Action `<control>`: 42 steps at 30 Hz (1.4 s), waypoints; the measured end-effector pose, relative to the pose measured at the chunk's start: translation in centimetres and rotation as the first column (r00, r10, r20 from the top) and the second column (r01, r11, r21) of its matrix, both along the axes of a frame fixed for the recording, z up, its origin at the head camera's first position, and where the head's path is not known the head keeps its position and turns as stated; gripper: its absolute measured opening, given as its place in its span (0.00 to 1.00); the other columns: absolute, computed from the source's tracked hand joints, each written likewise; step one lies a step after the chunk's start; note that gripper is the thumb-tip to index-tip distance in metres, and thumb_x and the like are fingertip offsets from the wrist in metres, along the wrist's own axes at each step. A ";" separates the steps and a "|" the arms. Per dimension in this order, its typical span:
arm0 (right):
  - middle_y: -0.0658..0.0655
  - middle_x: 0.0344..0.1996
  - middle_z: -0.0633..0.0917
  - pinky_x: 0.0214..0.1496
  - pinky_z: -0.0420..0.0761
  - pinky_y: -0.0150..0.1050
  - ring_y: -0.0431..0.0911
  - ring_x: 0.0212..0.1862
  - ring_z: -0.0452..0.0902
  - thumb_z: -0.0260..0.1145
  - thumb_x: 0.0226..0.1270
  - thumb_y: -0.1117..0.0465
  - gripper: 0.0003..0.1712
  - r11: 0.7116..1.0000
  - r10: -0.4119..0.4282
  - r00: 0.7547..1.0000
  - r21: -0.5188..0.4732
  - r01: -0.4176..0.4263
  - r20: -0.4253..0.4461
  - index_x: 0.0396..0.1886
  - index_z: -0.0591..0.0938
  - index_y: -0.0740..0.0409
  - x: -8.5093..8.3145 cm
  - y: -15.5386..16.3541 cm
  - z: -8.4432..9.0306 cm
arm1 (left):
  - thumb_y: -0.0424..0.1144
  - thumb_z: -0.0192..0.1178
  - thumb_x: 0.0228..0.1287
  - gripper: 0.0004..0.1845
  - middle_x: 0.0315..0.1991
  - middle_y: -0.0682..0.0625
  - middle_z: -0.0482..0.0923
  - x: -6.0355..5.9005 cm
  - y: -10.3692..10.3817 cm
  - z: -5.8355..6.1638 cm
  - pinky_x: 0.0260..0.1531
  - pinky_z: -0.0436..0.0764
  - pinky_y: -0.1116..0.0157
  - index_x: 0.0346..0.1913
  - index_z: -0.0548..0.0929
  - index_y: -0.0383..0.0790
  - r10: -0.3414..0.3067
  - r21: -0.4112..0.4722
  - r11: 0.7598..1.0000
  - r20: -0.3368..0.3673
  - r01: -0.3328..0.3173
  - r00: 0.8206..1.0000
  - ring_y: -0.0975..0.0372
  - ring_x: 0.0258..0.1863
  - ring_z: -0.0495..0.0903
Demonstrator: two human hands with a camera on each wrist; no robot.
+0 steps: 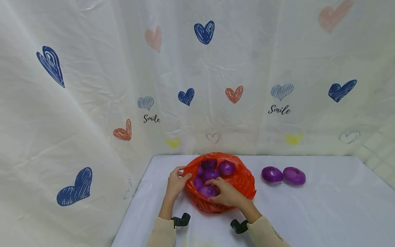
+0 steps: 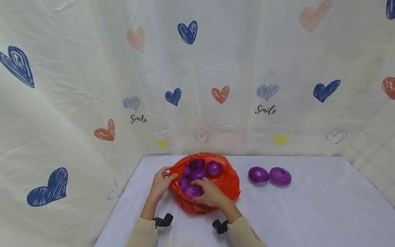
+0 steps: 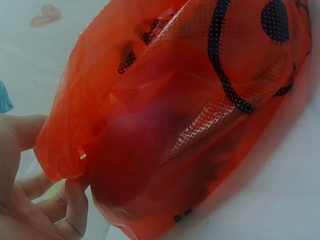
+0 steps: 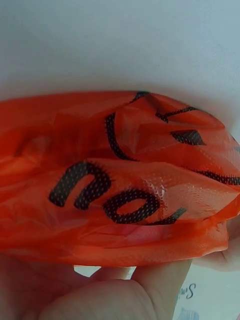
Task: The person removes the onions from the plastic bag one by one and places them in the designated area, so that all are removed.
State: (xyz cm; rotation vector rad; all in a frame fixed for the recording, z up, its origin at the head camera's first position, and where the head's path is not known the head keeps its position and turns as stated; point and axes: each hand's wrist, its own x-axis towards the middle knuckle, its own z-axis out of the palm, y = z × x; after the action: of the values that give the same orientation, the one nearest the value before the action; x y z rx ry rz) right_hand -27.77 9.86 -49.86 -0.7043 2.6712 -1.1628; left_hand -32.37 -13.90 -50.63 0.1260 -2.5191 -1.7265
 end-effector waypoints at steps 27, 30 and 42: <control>0.53 0.61 0.78 0.55 0.85 0.56 0.53 0.60 0.77 0.80 0.57 0.47 0.38 0.983 -0.161 0.986 -0.098 0.157 -0.044 0.67 0.75 0.39 0.2 1.2 1.0 | 0.43 0.68 0.65 0.24 0.43 0.41 0.81 0.3 -0.2 0.0 0.35 0.87 0.63 0.63 0.80 0.44 0.011 0.002 1.000 0.016 -0.011 1.000 0.57 0.31 0.80; 0.51 0.64 0.77 0.56 0.85 0.52 0.51 0.59 0.77 0.80 0.57 0.47 0.39 0.972 -0.187 0.981 -0.157 0.175 -0.060 0.68 0.74 0.38 0.3 1.9 1.5 | 0.43 0.68 0.65 0.24 0.43 0.42 0.81 0.2 -0.1 0.1 0.35 0.87 0.63 0.63 0.80 0.44 0.011 0.002 1.000 0.015 -0.011 1.000 0.57 0.32 0.79; 0.54 0.61 0.78 0.53 0.86 0.49 0.54 0.54 0.80 0.79 0.58 0.50 0.42 0.933 -0.249 0.940 -0.317 0.168 -0.233 0.71 0.72 0.41 0.5 7.2 3.9 | 0.44 0.69 0.65 0.23 0.41 0.43 0.80 0.1 0.1 0.1 0.31 0.84 0.66 0.61 0.81 0.44 0.017 0.011 1.000 0.007 -0.017 1.000 0.57 0.31 0.78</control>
State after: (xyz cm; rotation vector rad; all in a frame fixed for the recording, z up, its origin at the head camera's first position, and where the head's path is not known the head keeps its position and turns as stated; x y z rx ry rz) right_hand -27.28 17.06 -45.91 -0.6720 2.8874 -1.6564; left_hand -32.31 -13.84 -50.55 0.1542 -2.5067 -1.7368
